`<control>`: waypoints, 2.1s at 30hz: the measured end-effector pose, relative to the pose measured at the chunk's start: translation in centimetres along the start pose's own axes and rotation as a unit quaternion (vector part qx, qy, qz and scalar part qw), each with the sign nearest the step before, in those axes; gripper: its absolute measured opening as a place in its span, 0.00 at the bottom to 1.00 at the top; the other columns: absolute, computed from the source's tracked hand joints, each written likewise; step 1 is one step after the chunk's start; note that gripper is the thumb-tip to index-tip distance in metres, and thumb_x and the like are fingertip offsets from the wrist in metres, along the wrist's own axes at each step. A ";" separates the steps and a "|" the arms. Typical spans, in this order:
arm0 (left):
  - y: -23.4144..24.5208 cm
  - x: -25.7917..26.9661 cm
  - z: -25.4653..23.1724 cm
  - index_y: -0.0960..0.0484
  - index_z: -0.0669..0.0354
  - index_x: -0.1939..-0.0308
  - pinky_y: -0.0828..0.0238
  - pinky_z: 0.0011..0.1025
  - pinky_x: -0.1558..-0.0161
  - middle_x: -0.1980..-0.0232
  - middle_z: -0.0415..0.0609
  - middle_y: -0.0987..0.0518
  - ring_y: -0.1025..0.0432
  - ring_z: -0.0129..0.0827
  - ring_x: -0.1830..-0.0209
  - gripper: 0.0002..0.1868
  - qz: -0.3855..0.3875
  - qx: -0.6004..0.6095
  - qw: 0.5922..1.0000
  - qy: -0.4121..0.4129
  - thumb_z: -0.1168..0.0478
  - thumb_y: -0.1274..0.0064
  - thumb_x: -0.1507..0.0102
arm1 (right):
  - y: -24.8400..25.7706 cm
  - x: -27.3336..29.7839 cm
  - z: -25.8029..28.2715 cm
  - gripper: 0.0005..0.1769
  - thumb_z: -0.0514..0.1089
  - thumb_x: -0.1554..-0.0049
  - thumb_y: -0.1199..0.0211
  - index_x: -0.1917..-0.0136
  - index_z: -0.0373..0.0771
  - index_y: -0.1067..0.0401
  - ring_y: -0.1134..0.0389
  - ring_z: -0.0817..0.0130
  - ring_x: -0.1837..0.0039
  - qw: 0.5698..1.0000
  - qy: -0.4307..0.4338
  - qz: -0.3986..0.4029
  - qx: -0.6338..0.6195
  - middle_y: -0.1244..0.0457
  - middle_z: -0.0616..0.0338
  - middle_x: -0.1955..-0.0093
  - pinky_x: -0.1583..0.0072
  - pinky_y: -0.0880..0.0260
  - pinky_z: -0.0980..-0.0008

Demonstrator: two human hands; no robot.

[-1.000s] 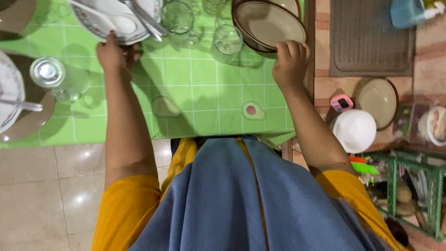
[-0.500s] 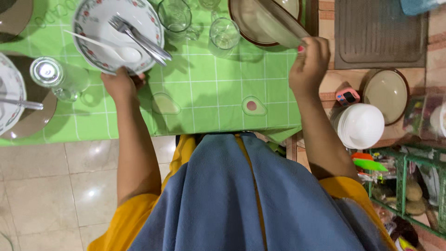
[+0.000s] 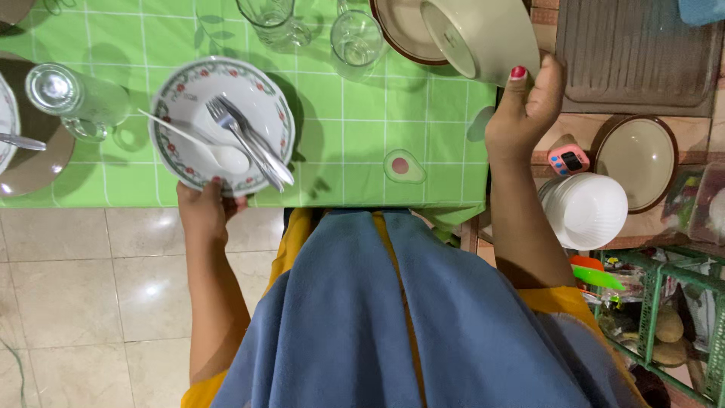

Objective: The person wipes a fork with a cloth and then places several plates, glasses, and utensils onto a table, arranging them into individual place settings.

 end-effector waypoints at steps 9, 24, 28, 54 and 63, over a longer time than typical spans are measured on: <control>-4.5 4.0 2.3 0.39 0.63 0.37 0.18 0.33 0.72 0.58 0.57 0.19 0.23 0.35 0.75 0.20 0.115 -0.085 0.987 0.069 0.69 0.59 0.33 | 2.3 -0.4 1.9 0.11 0.41 0.25 0.45 0.34 0.31 0.33 0.36 0.73 0.40 0.999 -0.024 0.016 0.030 0.37 0.57 0.43 0.33 0.36 0.73; -14.8 3.4 3.8 0.46 0.57 0.28 0.20 0.34 0.73 0.58 0.59 0.18 0.20 0.39 0.73 0.31 0.273 -0.168 0.941 0.110 0.66 0.54 0.33 | 8.4 1.8 3.0 0.16 0.45 0.25 0.42 0.32 0.31 0.33 0.36 0.72 0.38 0.995 -0.070 -0.028 -0.060 0.35 0.58 0.40 0.30 0.38 0.71; -18.5 3.5 4.1 0.44 0.58 0.28 0.15 0.34 0.71 0.55 0.56 0.17 0.17 0.39 0.71 0.30 0.328 -0.137 0.932 0.071 0.68 0.55 0.34 | 9.6 1.8 2.7 0.15 0.42 0.26 0.41 0.33 0.30 0.34 0.36 0.72 0.40 0.995 -0.066 -0.052 -0.053 0.35 0.57 0.41 0.35 0.35 0.72; -18.9 4.9 -0.4 0.26 0.63 0.49 0.28 0.32 0.62 0.56 0.53 0.20 0.24 0.37 0.62 0.19 0.235 -0.283 0.897 -0.246 0.58 0.34 0.36 | 4.5 1.5 8.8 0.14 0.36 0.31 0.41 0.34 0.28 0.34 0.34 0.68 0.37 0.977 -0.069 -0.082 -0.183 0.35 0.52 0.37 0.32 0.36 0.68; -6.5 -1.7 -11.4 0.40 0.57 0.26 0.37 0.39 0.27 0.24 0.46 0.34 0.39 0.36 0.22 0.33 0.261 0.213 0.930 -0.146 0.39 0.64 0.27 | -14.7 7.0 10.4 0.20 0.33 0.36 0.48 0.30 0.32 0.35 0.33 0.65 0.33 0.844 -0.318 0.097 -0.422 0.35 0.52 0.35 0.27 0.33 0.61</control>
Point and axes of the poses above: each hand's wrist, its own x-axis away from the middle knuckle, its own y-axis out of the back of the hand, z = x × y, the point moved 6 cm from there along -x, towards the middle knuckle
